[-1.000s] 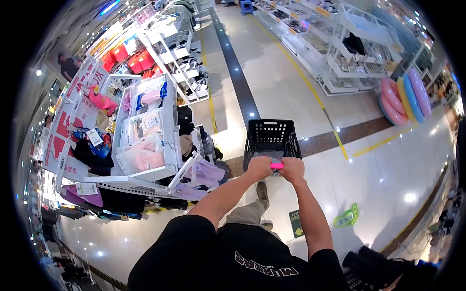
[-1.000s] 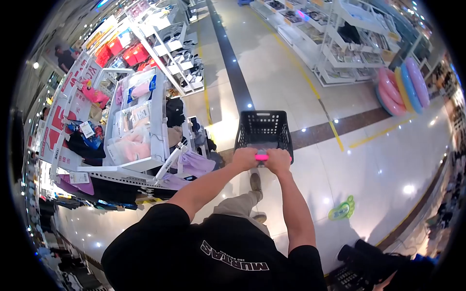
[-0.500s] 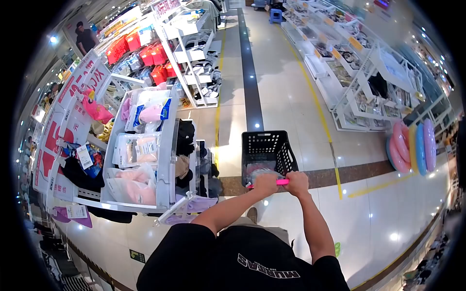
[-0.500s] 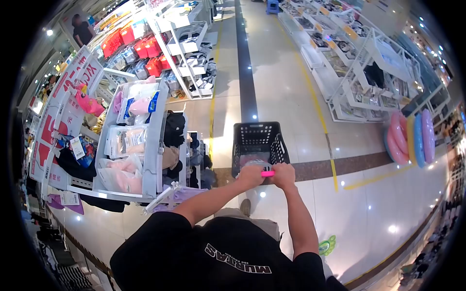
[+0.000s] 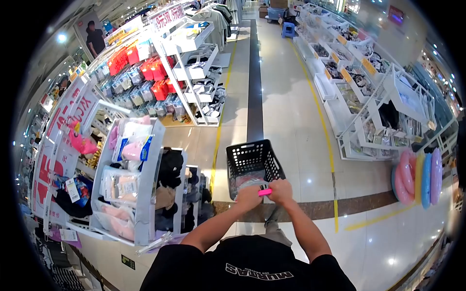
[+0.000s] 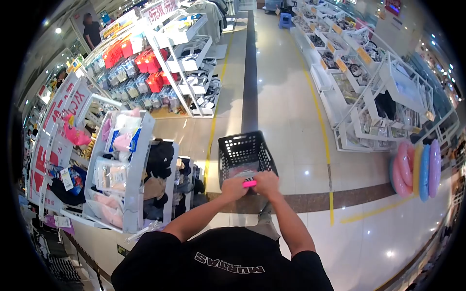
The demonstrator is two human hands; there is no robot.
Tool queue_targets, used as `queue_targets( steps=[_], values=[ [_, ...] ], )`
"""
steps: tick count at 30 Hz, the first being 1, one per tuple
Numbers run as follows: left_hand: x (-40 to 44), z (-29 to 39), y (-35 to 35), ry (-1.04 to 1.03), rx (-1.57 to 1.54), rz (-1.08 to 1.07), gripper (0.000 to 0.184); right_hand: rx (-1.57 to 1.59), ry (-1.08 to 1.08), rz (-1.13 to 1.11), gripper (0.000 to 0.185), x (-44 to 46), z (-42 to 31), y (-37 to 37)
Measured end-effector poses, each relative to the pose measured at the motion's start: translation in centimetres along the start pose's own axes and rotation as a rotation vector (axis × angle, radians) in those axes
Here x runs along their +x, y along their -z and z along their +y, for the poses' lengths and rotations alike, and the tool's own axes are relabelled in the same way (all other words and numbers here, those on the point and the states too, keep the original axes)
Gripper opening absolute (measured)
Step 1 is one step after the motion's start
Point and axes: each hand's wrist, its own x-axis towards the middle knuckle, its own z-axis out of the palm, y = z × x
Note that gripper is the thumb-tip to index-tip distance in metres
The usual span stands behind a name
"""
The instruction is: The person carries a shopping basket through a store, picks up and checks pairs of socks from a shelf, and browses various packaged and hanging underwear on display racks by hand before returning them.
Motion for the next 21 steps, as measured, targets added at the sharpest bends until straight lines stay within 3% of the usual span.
queue_targets(
  steps=[3,9,17,21],
  values=[
    [3.7,-0.5,0.3,0.079,0.047,0.039,0.029,0.075,0.051,0.033,0.026,3.8,2.1,-0.5],
    [11.1,-3.1,-0.5,0.212,0.121,0.12,0.033,0.122,0.093,-0.188,0.024,12.9,5.0,2.0],
    [17.8,-3.3,1.2,0.325,0.146,0.144,0.03,0.212,0.217,-0.359,0.018,21.2,9.9,-1.6],
    [20.4,-4.0,0.6,0.356,0.187,0.18,0.03,0.233,0.274,-0.289,0.02,24.2,11.6,-3.8]
  ],
)
